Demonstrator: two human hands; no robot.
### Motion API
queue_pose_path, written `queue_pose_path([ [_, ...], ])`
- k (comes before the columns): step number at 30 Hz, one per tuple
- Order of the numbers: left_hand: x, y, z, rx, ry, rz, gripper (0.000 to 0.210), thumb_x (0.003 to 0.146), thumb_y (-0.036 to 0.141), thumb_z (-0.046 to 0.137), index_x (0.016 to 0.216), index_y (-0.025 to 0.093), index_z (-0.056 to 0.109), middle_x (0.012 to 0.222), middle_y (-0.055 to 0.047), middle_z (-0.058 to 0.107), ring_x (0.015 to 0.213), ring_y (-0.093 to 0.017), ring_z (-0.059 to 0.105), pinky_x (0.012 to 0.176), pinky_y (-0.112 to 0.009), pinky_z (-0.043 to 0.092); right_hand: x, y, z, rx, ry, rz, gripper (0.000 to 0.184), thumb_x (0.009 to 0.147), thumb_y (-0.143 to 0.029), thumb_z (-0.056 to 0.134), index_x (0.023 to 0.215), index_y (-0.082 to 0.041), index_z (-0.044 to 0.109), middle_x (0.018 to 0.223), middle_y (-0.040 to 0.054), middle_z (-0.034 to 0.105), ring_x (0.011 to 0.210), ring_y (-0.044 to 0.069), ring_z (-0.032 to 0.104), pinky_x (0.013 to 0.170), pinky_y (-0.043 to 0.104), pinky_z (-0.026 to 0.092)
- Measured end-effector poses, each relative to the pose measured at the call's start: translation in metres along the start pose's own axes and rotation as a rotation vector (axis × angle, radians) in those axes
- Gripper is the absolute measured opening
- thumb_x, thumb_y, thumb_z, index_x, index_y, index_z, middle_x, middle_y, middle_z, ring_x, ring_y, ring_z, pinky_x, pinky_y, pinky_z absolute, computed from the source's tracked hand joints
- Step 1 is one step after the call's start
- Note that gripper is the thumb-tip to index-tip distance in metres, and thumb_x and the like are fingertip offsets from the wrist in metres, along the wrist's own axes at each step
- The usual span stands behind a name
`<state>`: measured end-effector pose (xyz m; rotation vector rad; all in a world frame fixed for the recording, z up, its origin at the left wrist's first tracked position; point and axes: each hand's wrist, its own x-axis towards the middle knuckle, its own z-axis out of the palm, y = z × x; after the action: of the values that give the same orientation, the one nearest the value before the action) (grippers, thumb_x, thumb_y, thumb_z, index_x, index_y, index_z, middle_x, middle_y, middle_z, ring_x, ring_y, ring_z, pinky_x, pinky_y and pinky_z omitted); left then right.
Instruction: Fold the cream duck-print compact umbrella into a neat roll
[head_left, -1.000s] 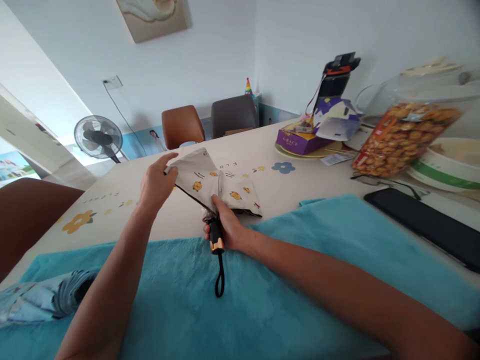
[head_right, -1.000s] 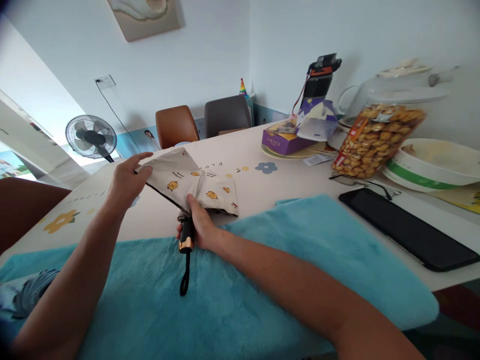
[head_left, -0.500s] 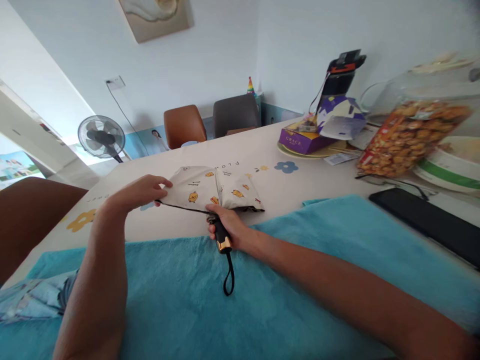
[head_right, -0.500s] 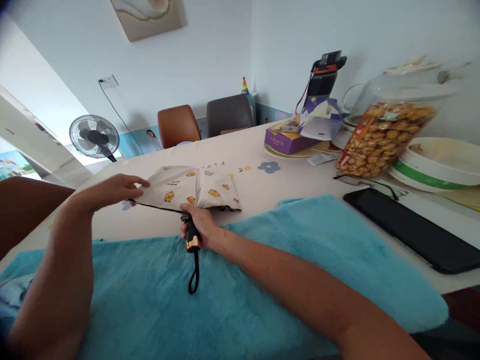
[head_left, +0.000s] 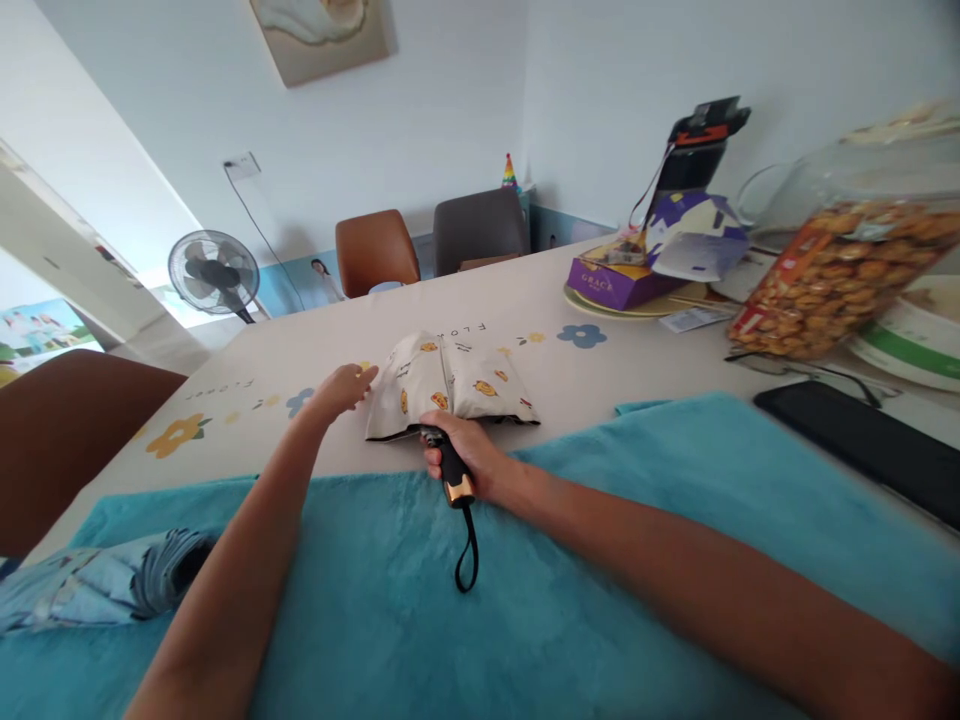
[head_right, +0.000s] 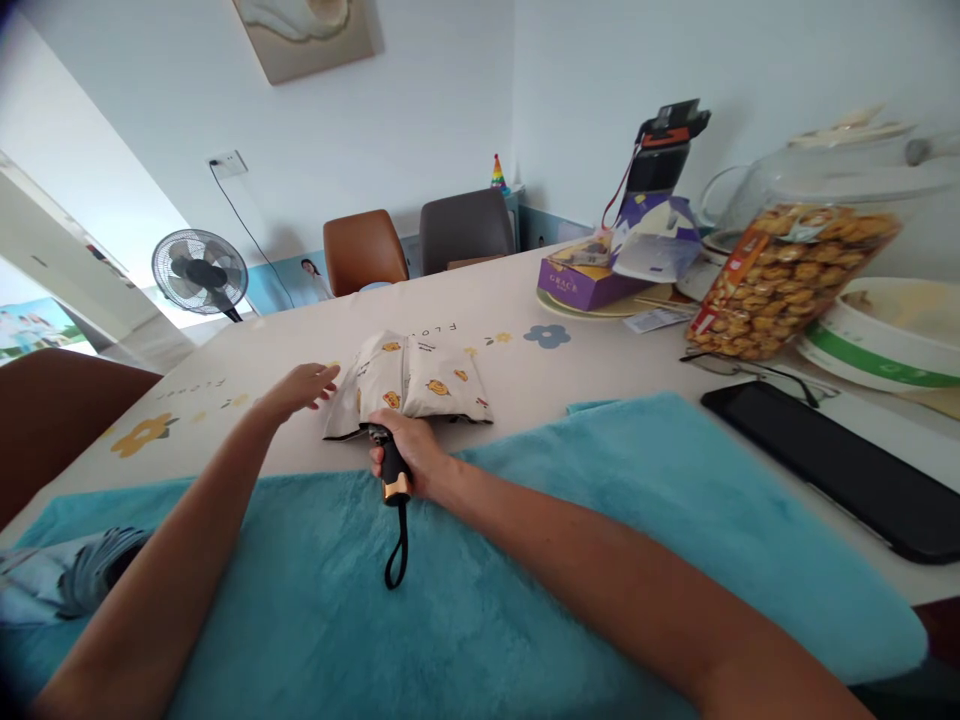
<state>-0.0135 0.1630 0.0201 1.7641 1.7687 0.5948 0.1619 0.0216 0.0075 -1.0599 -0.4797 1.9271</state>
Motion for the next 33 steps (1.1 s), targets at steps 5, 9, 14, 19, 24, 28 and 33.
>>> queue_pose_path([
  [5,0.003,-0.003,0.025,-0.451,-0.042,-0.164,0.031,0.074,0.045,0.058,0.072,0.015,0.057,0.065,-0.005,0.060,0.050,-0.013,0.053,0.050,-0.026,0.041,-0.001,0.000,-0.003,-0.011,-0.046,-0.007,0.025,0.089,-0.028,0.048,0.067,-0.018,0.044,0.042,-0.0059,0.042,0.031,0.007,0.040,0.031,0.016,0.035],
  [9,0.006,-0.002,0.041,-0.635,0.054,-0.185,0.019,0.073,0.033,0.058,0.070,0.014,0.058,0.057,-0.001,0.055,0.047,-0.012,0.049,0.048,-0.026,0.039,-0.001,0.000,-0.004,-0.036,-0.063,-0.007,0.027,0.089,-0.031,0.050,0.066,-0.017,0.046,0.041,-0.0057,0.042,0.031,0.006,0.040,0.032,0.015,0.036],
  [14,0.012,-0.005,0.044,-0.610,0.234,-0.079,0.011,0.070,0.022,0.055,0.076,0.015,0.061,0.061,0.001,0.056,0.054,-0.011,0.050,0.052,-0.023,0.038,-0.001,0.002,0.000,-0.025,0.017,-0.062,0.027,0.088,-0.031,0.051,0.065,-0.017,0.046,0.040,-0.0045,0.044,0.031,0.007,0.041,0.031,0.016,0.035],
  [19,0.015,-0.012,0.045,-0.449,0.303,-0.030,0.014,0.072,0.023,0.052,0.080,0.014,0.061,0.069,-0.001,0.059,0.057,-0.011,0.050,0.051,-0.022,0.036,0.000,0.004,0.002,0.018,0.101,-0.120,0.025,0.085,-0.028,0.054,0.065,-0.018,0.044,0.040,-0.0061,0.043,0.031,0.007,0.041,0.031,0.018,0.036],
  [24,0.015,-0.015,0.051,-0.335,0.226,-0.085,0.027,0.072,0.021,0.054,0.098,0.013,0.059,0.083,-0.006,0.062,0.069,-0.017,0.058,0.059,-0.027,0.043,0.002,0.007,0.001,-0.060,0.121,-0.101,0.026,0.085,-0.028,0.052,0.063,-0.018,0.045,0.038,-0.0035,0.046,0.029,0.010,0.043,0.029,0.019,0.034],
  [28,0.007,-0.004,0.049,-0.121,0.372,0.056,0.034,0.074,0.015,0.051,0.107,0.015,0.054,0.101,-0.012,0.062,0.095,-0.024,0.058,0.083,-0.037,0.045,0.001,0.009,0.003,-0.113,0.160,-0.120,0.025,0.085,-0.028,0.052,0.063,-0.018,0.045,0.037,-0.0024,0.047,0.029,0.011,0.044,0.028,0.020,0.035],
  [33,-0.031,0.037,0.061,-0.273,0.421,0.467,0.024,0.081,0.015,0.042,0.097,0.020,0.058,0.105,-0.008,0.063,0.101,-0.019,0.057,0.096,-0.035,0.042,0.002,0.010,0.005,-0.128,0.226,-0.139,0.023,0.082,-0.025,0.053,0.061,-0.018,0.047,0.036,-0.0027,0.047,0.028,0.011,0.043,0.029,0.021,0.037],
])
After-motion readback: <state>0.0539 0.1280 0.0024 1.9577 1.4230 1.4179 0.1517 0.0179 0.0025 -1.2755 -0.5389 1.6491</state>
